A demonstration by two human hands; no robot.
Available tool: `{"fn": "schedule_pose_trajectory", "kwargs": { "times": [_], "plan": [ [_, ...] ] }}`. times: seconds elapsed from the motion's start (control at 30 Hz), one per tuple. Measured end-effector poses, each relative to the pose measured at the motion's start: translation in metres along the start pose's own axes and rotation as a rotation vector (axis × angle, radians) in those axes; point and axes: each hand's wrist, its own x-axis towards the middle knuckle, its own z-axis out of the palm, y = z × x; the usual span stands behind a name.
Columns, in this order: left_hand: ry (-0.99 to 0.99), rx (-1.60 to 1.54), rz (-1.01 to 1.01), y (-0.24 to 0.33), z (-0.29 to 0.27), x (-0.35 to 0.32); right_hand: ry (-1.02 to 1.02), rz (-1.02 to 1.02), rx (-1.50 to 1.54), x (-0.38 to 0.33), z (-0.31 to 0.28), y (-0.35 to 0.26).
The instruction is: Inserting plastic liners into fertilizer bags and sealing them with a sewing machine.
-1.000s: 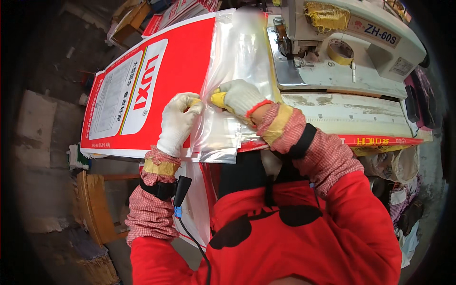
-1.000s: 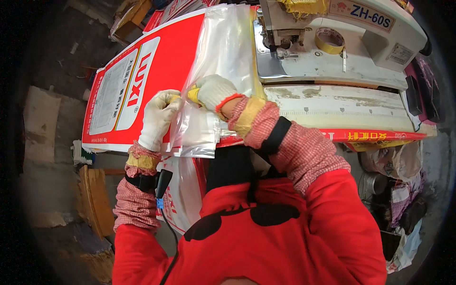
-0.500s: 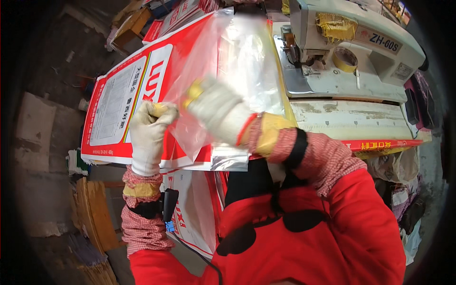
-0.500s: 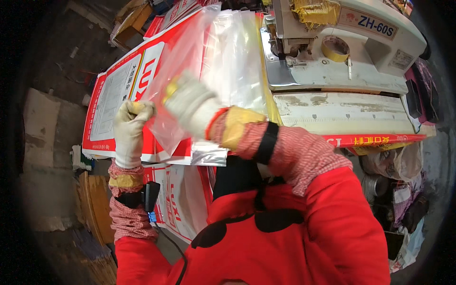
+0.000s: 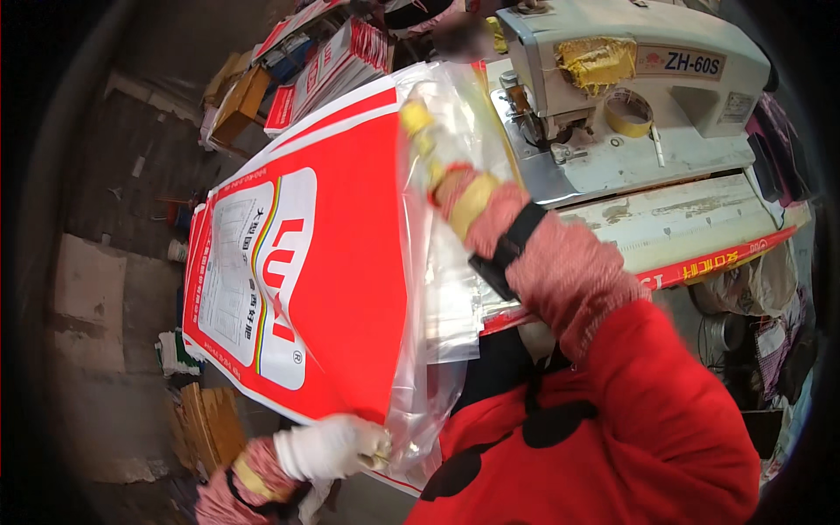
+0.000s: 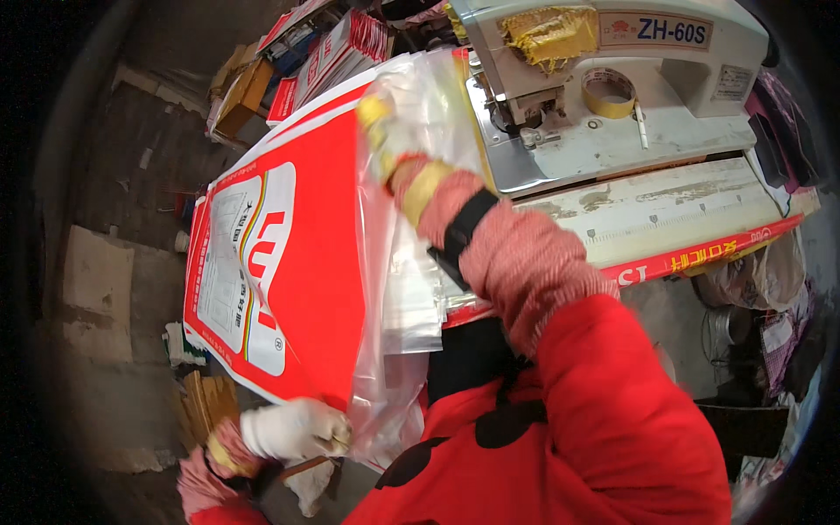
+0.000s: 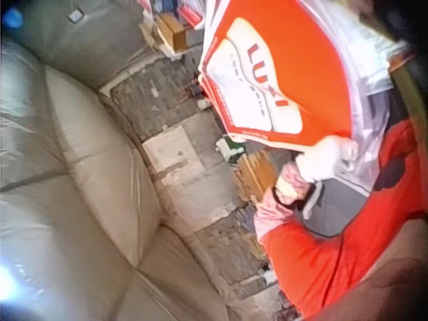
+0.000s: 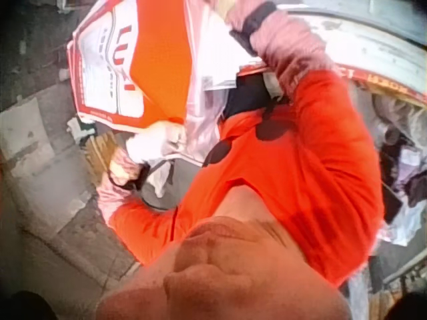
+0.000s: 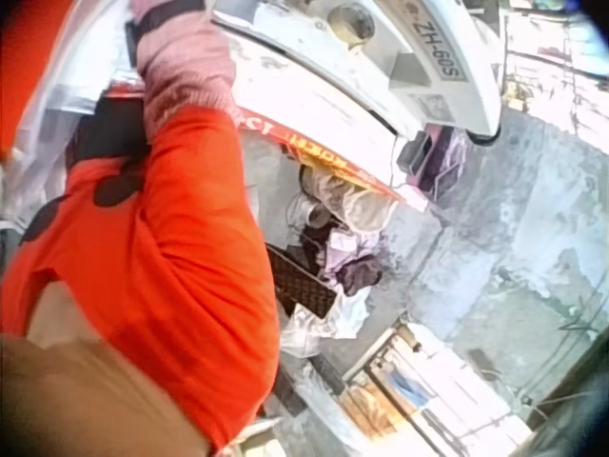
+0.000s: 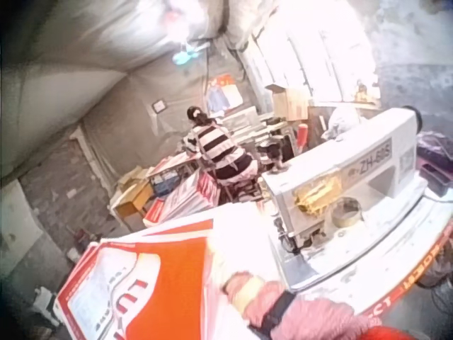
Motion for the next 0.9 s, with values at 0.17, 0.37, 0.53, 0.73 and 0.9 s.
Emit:
{"fn": "schedule_pose_trajectory", "kwargs": {
  "times": [0.17,0.37,0.53,0.73,0.9],
  "plan": [
    [0.599,0.410,0.208,0.083,-0.156,0.062,0.098,0.112,-0.422,-0.089,0.092,-0.016],
    [0.877,1.732,0.009,0.089,-0.262,0.174,-0.229,0.232,-1.055,-0.105,0.125,-0.029],
    [0.214,1.363,-0.122,0.071,-0.237,0.204,-0.505,0.053,-1.520,-0.102,0.089,-0.035],
    [1.058,1.676,-0.384,0.062,-0.283,0.199,-0.511,0.266,-1.491,-0.095,0.098,-0.021],
    [0.978,1.515,-0.560,0.109,-0.293,0.184,-0.803,0.168,-1.490,-0.116,0.108,0.039]
  ]
}}
